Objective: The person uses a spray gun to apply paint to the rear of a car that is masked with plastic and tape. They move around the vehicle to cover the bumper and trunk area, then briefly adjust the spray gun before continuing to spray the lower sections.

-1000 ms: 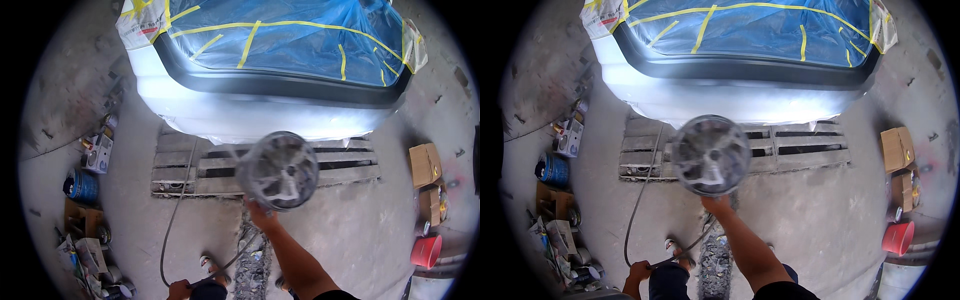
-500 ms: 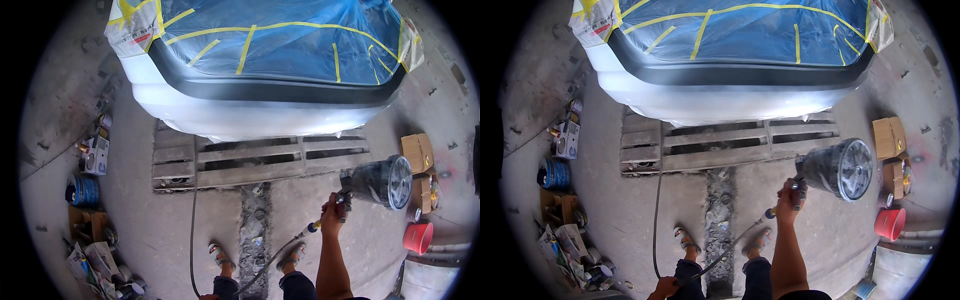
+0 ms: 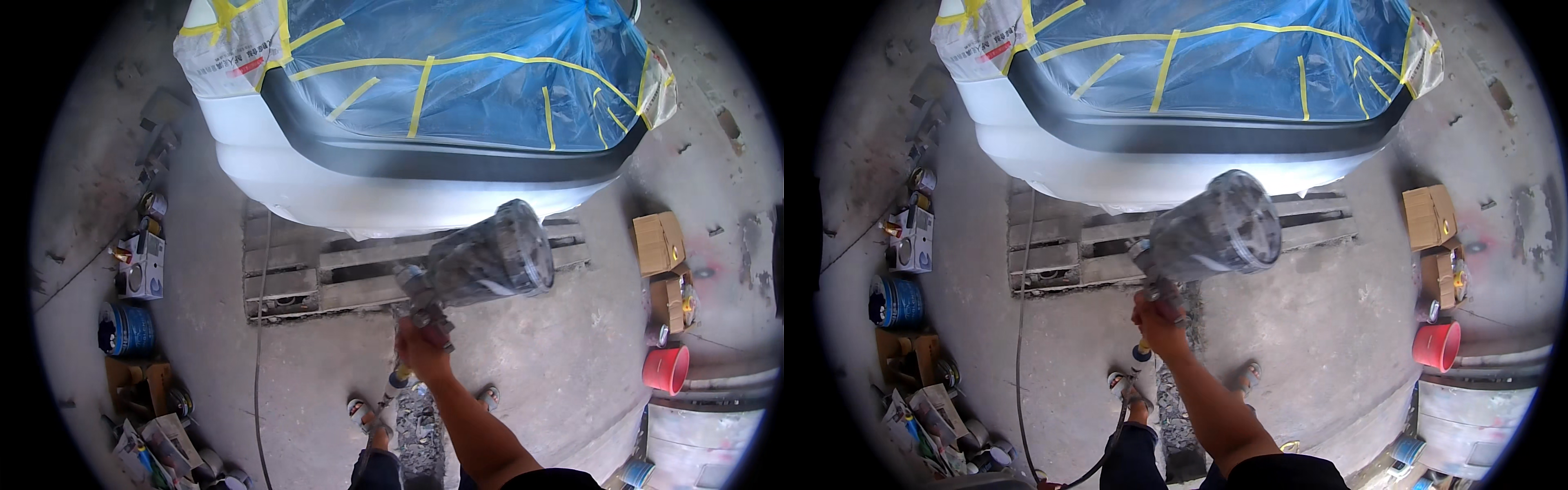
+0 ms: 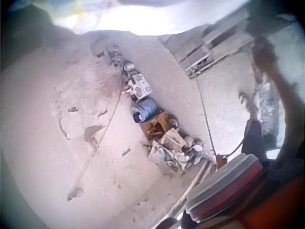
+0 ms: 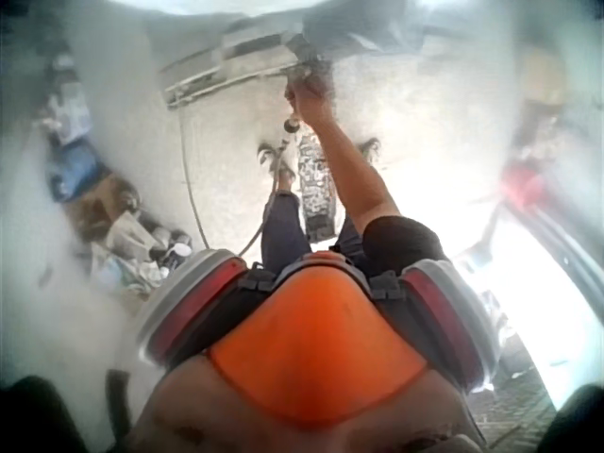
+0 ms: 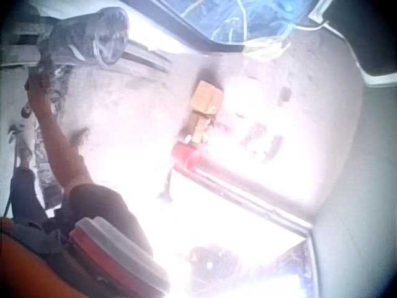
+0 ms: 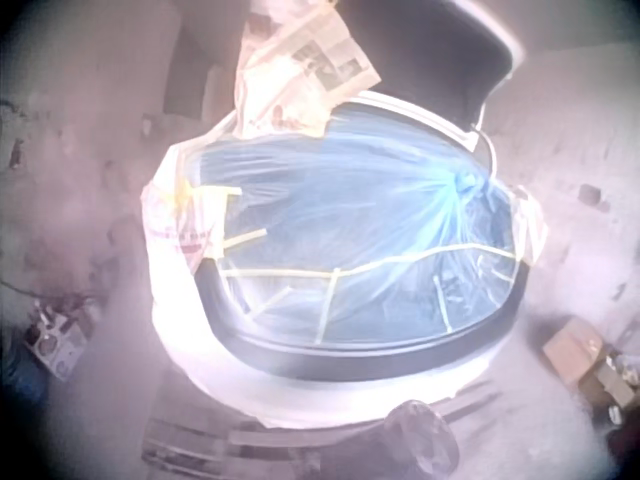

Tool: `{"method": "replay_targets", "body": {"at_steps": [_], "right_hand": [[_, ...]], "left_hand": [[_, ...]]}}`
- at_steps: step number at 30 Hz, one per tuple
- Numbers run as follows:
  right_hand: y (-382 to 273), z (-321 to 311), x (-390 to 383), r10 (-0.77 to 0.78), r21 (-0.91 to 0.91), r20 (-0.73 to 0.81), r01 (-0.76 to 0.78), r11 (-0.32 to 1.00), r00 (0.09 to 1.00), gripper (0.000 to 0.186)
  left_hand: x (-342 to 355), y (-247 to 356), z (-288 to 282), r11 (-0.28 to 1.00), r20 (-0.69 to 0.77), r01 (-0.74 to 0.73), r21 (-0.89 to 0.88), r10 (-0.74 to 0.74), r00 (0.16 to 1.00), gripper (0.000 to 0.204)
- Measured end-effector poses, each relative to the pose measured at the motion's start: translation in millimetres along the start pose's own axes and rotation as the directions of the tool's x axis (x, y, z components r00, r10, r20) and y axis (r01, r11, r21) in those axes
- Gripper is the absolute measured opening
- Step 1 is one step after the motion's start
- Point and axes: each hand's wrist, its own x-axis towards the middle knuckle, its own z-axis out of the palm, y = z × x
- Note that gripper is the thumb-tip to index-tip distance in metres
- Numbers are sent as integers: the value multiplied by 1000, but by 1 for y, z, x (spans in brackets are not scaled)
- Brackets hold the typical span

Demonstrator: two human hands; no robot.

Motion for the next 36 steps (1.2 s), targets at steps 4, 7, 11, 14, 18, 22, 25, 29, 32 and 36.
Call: {"method": "replay_targets", "body": {"at_steps": [4,7,11,14,18,22,25,29,32,36], "right_hand": [[-44,-66,0,3,71,-243,15,997,970,24],[-73,-139,-4,-86,134,-350,140,981,933,26],[-112,-240,-7,-219,31,-487,267,963,846,30],[-135,-304,-5,-208,-24,-576,238,971,791,28],[-174,-342,-3,-253,-97,-610,246,965,751,29],[-190,-330,4,-203,-102,-514,176,979,834,24],[-168,-288,16,-234,-162,-433,180,970,871,20],[-144,-192,9,-307,-90,-159,296,951,938,16],[-138,-114,-1,-221,-101,25,223,970,975,21],[-146,-37,-3,-109,-68,261,131,989,959,22]], "left_hand": [[21,37,-22,1000,12,-4,-9,4,1000,16],[31,74,-25,999,30,-33,-17,33,999,16],[42,134,-21,995,62,-100,-18,101,993,16],[32,175,-16,993,86,-118,-23,119,989,17],[28,224,5,977,-49,-210,26,211,976,19],[37,238,9,977,-19,-213,2,213,977,30],[30,216,13,989,-12,-140,38,140,990,29],[17,185,4,995,-19,96,-12,-96,995,27],[9,132,-8,998,-22,48,29,-48,999,23],[2,75,-14,990,-48,58,129,-52,997,17]]}}
